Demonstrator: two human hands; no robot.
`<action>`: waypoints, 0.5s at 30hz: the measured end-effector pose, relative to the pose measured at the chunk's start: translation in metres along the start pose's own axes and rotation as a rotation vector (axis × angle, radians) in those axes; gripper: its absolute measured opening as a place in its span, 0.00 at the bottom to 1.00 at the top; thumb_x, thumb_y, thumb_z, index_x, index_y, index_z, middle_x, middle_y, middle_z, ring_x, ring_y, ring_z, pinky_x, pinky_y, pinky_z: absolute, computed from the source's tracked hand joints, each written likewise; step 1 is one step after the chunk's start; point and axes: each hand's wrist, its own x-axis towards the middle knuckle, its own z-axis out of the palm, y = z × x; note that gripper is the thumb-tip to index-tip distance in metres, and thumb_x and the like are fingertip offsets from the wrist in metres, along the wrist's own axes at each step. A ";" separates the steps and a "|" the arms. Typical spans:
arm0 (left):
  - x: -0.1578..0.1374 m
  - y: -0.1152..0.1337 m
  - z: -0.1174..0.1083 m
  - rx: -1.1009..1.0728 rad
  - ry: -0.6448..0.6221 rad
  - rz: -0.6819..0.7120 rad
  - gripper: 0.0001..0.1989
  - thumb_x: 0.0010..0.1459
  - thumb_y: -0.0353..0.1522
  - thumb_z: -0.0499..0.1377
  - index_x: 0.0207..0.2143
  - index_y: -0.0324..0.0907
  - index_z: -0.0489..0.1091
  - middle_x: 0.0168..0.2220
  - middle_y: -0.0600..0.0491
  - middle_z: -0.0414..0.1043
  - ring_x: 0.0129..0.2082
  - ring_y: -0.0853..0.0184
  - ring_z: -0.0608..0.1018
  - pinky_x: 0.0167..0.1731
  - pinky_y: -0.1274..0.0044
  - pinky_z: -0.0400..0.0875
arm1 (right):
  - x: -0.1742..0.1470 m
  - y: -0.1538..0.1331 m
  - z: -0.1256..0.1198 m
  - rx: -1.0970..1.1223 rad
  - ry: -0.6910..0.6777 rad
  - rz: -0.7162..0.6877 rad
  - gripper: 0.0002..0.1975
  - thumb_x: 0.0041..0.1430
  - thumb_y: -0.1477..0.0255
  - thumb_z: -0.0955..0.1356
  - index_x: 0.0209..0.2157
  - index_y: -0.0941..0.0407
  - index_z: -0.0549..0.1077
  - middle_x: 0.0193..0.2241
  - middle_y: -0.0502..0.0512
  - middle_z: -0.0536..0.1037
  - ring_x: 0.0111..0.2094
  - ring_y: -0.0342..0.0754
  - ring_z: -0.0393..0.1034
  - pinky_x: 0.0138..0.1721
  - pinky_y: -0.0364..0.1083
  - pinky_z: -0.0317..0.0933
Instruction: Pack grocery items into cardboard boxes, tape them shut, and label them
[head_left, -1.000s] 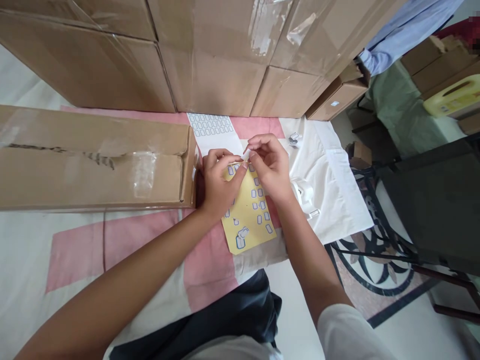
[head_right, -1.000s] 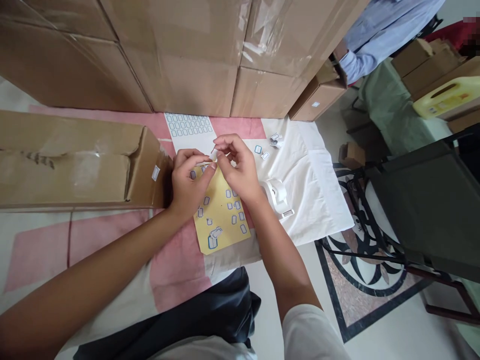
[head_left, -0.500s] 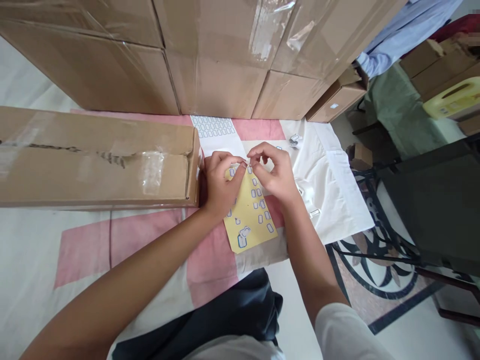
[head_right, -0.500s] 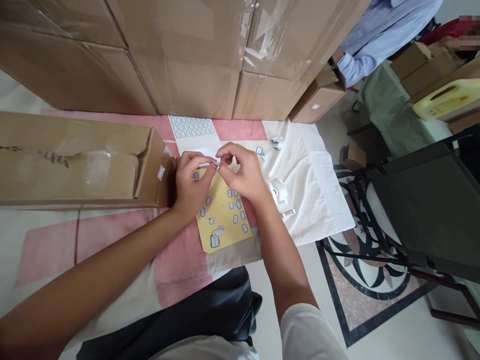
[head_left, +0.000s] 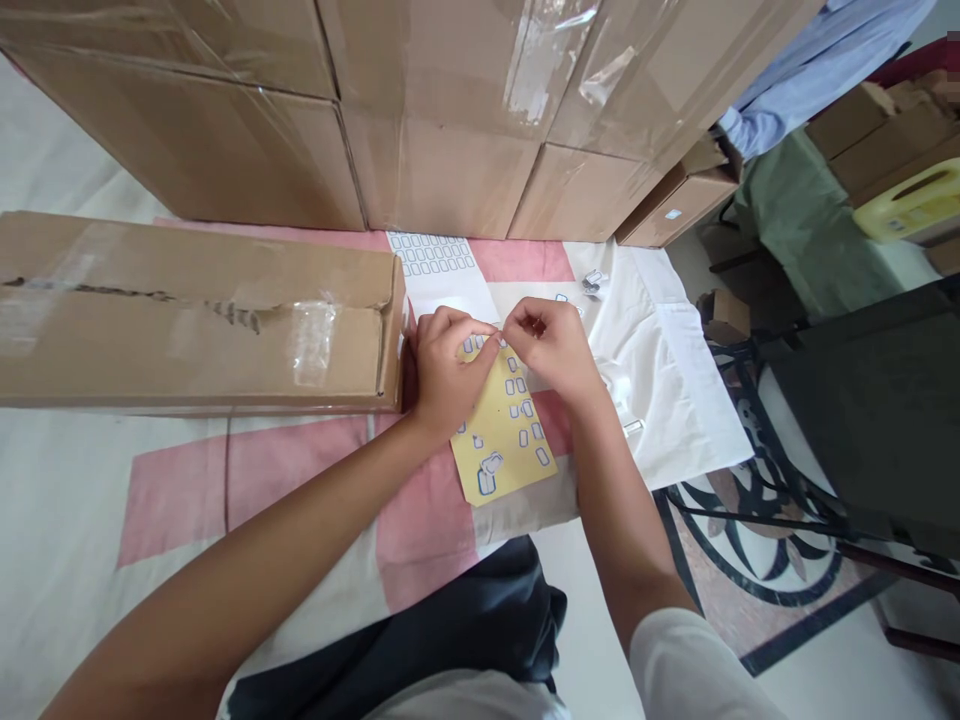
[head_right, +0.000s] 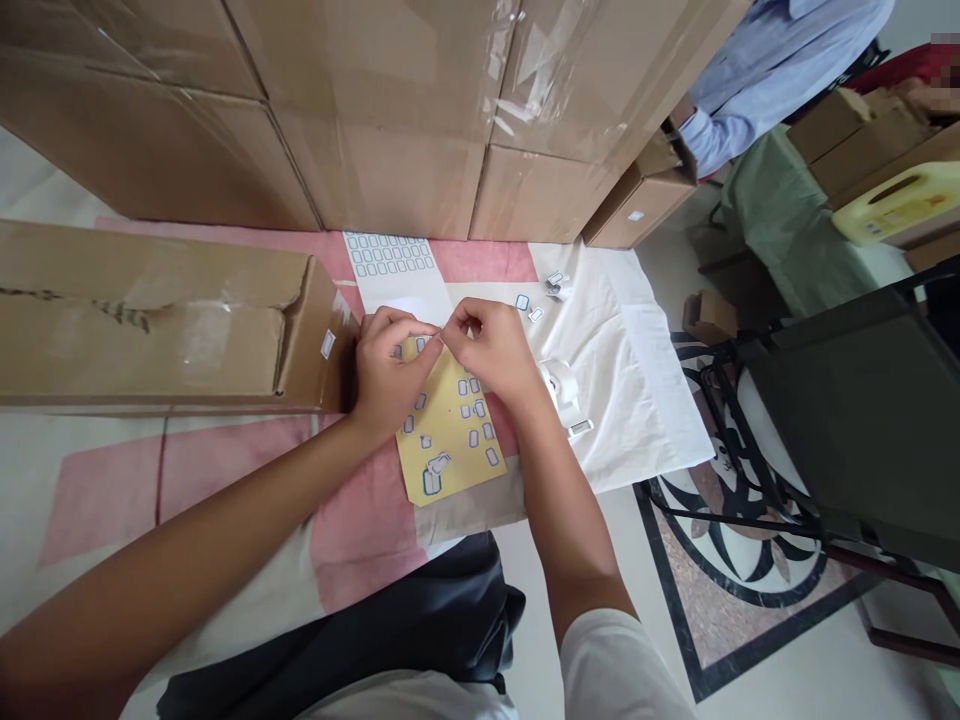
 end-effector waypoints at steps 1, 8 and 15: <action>0.000 0.001 0.000 0.009 -0.003 0.002 0.04 0.58 0.29 0.65 0.30 0.47 0.76 0.34 0.54 0.72 0.40 0.61 0.74 0.46 0.66 0.67 | 0.000 -0.001 0.000 0.030 -0.002 0.040 0.06 0.50 0.75 0.66 0.21 0.56 0.69 0.20 0.46 0.68 0.25 0.41 0.58 0.28 0.45 0.51; -0.002 0.002 -0.001 0.035 -0.007 0.045 0.04 0.58 0.29 0.64 0.30 0.47 0.76 0.34 0.54 0.71 0.40 0.61 0.73 0.46 0.65 0.65 | 0.003 0.001 0.002 0.216 -0.017 0.235 0.07 0.48 0.74 0.66 0.19 0.57 0.68 0.18 0.45 0.63 0.23 0.39 0.54 0.25 0.44 0.46; -0.003 0.002 0.000 0.046 0.023 0.103 0.04 0.59 0.30 0.64 0.30 0.46 0.76 0.34 0.55 0.71 0.40 0.62 0.73 0.46 0.66 0.64 | 0.003 0.002 0.003 0.271 -0.009 0.307 0.07 0.47 0.74 0.67 0.18 0.57 0.69 0.18 0.46 0.64 0.23 0.40 0.55 0.25 0.43 0.48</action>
